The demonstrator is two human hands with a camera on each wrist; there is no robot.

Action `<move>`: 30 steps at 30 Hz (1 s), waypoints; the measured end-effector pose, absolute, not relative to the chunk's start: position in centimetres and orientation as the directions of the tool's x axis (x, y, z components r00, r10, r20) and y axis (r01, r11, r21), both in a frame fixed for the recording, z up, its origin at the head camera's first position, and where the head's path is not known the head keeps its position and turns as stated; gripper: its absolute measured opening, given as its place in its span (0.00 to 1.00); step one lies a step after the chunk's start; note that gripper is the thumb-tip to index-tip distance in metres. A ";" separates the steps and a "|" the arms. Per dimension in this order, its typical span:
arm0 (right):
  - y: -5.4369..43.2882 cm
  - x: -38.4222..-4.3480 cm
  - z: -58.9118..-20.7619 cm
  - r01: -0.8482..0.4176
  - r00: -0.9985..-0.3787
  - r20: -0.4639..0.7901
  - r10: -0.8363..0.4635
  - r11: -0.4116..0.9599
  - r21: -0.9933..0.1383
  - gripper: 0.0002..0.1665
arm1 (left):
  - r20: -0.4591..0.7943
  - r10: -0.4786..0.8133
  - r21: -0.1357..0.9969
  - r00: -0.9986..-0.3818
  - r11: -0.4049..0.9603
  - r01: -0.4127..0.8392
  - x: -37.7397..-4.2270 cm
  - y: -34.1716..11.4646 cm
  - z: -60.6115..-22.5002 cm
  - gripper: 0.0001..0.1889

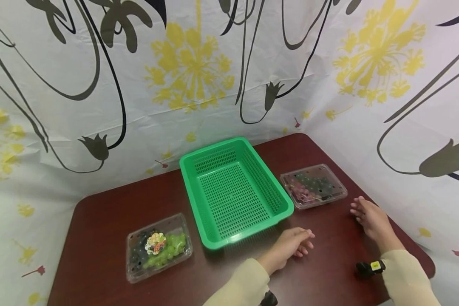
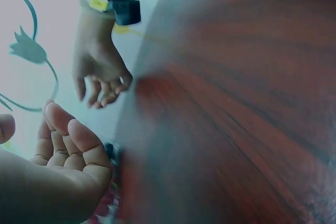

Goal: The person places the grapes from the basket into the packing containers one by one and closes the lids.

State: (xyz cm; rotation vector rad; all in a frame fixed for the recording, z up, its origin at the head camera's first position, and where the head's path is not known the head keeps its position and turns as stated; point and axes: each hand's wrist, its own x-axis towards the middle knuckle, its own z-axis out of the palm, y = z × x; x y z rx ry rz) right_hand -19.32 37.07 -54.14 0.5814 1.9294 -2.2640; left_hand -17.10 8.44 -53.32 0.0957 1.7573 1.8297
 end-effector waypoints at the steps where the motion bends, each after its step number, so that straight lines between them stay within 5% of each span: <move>1: 37.1 -19.2 -54.0 0.312 -0.925 -0.346 0.157 -0.204 -0.928 0.12 | -0.328 0.474 0.936 -0.817 0.044 -0.350 -16.8 8.3 -53.0 0.14; 18: 32.9 -20.0 -47.3 -0.074 -0.995 0.095 -0.011 -0.537 -0.840 0.14 | -0.009 0.615 0.979 -0.788 -0.155 -0.132 -15.7 4.7 -45.4 0.17; 30: 28.1 -21.5 -43.3 -0.097 -0.948 0.253 -0.195 -0.579 -0.810 0.17 | 0.106 0.464 0.969 -0.879 -0.245 -0.013 -18.1 -0.9 -40.8 0.19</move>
